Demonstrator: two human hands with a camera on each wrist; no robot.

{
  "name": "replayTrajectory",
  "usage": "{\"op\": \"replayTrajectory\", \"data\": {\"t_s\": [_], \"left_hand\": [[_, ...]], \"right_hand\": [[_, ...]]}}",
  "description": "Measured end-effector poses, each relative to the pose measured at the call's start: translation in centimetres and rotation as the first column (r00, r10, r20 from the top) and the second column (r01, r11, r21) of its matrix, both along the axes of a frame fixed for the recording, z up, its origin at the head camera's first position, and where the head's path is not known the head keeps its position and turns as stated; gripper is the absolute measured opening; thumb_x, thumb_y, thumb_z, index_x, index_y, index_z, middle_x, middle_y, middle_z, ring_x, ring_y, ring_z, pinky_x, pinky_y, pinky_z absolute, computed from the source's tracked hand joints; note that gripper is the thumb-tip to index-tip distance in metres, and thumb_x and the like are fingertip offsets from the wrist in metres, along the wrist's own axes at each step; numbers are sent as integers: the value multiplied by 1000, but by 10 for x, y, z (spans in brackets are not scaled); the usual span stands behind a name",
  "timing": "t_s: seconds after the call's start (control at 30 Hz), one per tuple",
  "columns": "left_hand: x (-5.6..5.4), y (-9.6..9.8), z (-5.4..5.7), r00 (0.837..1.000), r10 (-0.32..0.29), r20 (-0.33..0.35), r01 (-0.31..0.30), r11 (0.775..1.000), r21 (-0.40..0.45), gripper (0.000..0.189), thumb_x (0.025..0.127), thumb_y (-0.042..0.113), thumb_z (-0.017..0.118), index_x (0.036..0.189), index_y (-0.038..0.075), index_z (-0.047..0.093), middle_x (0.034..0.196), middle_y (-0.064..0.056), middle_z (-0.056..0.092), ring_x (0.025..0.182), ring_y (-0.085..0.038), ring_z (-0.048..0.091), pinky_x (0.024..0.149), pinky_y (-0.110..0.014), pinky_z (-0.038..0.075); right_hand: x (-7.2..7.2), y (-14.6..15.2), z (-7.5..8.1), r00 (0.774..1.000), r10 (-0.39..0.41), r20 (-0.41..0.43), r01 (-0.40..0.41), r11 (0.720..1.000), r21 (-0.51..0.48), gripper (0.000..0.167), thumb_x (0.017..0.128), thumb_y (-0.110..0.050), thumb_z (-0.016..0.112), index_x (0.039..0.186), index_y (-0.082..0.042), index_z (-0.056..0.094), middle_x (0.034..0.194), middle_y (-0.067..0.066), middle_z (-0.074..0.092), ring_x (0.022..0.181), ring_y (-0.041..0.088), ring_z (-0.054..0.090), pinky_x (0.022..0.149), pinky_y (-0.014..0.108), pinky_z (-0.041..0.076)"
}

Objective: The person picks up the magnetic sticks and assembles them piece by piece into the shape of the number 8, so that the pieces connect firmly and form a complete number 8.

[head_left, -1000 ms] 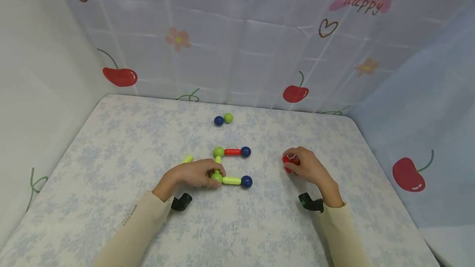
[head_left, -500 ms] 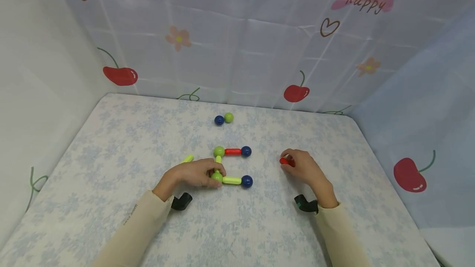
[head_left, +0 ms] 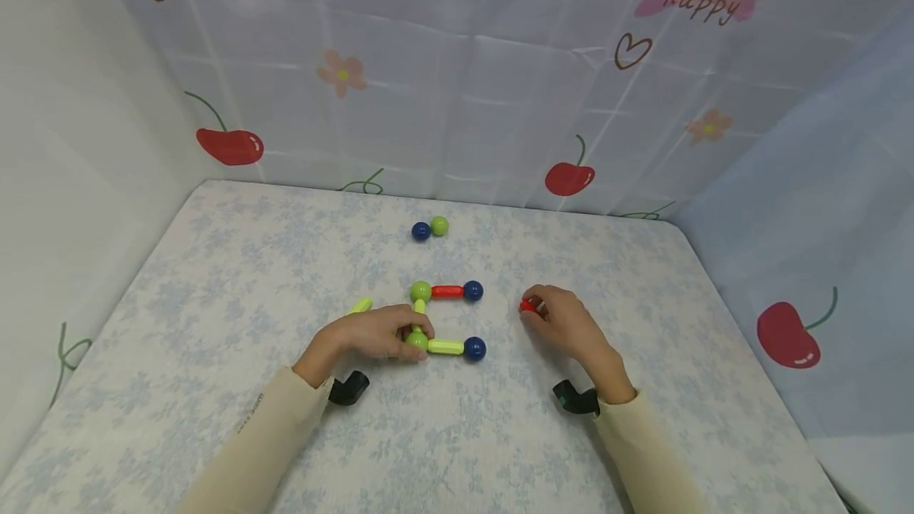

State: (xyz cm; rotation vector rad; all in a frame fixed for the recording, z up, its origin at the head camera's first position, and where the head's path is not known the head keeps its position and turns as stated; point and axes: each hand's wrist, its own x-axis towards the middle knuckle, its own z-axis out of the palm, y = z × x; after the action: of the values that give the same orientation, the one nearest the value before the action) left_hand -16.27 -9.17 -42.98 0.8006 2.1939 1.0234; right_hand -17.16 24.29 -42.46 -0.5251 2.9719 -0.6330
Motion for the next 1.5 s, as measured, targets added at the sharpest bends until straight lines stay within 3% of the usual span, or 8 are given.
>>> {"op": "replayTrajectory", "data": {"t_s": [0.37,0.47,0.63,0.8,1.07,1.2,1.3,1.5], "left_hand": [[-2,1,-2,1000,-11,7,11,1000,-10,19,93,20,73,111,17,69,92,-2,53,84,-16,46,75,-30,39],[-2,2,-2,1000,-8,9,8,1000,-22,18,93,21,72,111,18,69,92,-2,53,84,-16,46,76,-30,39],[-3,3,-1,1000,-13,14,13,1000,-25,18,94,22,72,111,19,69,93,-2,53,84,-17,46,76,-31,39],[-4,1,-1,1000,-19,4,19,1000,-21,19,94,22,72,112,18,69,92,-2,53,83,-16,46,75,-30,40],[-4,-1,-1,1000,-24,-2,24,1000,-7,20,94,22,72,112,16,69,93,-2,54,83,-15,47,74,-28,40],[-3,0,-3,1000,-20,4,20,1000,-1,21,94,22,72,113,15,69,94,-1,55,84,-15,48,75,-29,41],[-3,2,-4,1000,-20,-3,20,1000,5,23,94,23,71,115,15,69,94,-1,55,84,-15,48,75,-28,41],[-5,2,-5,999,-7,-32,7,1000,23,26,94,25,71,118,14,69,92,-1,55,80,-14,48,72,-27,41]], "right_hand": [[4,-36,-12,999,30,28,-24,981,-193,24,94,-16,71,116,-8,65,102,5,71,81,15,69,71,29,57],[6,-44,-10,992,52,115,-13,948,-317,24,95,-18,71,116,-9,64,105,7,69,85,16,70,72,29,57],[8,-56,-10,955,76,288,79,868,-490,25,98,-20,67,118,-7,61,109,12,65,86,18,72,76,35,57],[5,-60,-13,935,49,352,145,853,-502,32,98,-19,67,125,-6,57,110,14,66,84,17,70,75,33,58],[-8,-60,-19,890,77,450,184,842,-508,71,98,-26,67,154,-15,25,112,15,69,81,19,70,72,34,56],[-14,-57,-22,875,121,469,154,848,-506,70,99,-24,66,155,-14,27,111,15,70,79,17,67,73,33,57],[-15,-55,-23,869,110,482,175,843,-508,64,98,-23,66,152,-14,33,109,14,71,76,17,67,71,33,57],[-16,-55,-24,876,105,470,192,819,-541,55,99,-22,66,147,-15,39,105,15,71,73,19,67,69,34,58]]}}
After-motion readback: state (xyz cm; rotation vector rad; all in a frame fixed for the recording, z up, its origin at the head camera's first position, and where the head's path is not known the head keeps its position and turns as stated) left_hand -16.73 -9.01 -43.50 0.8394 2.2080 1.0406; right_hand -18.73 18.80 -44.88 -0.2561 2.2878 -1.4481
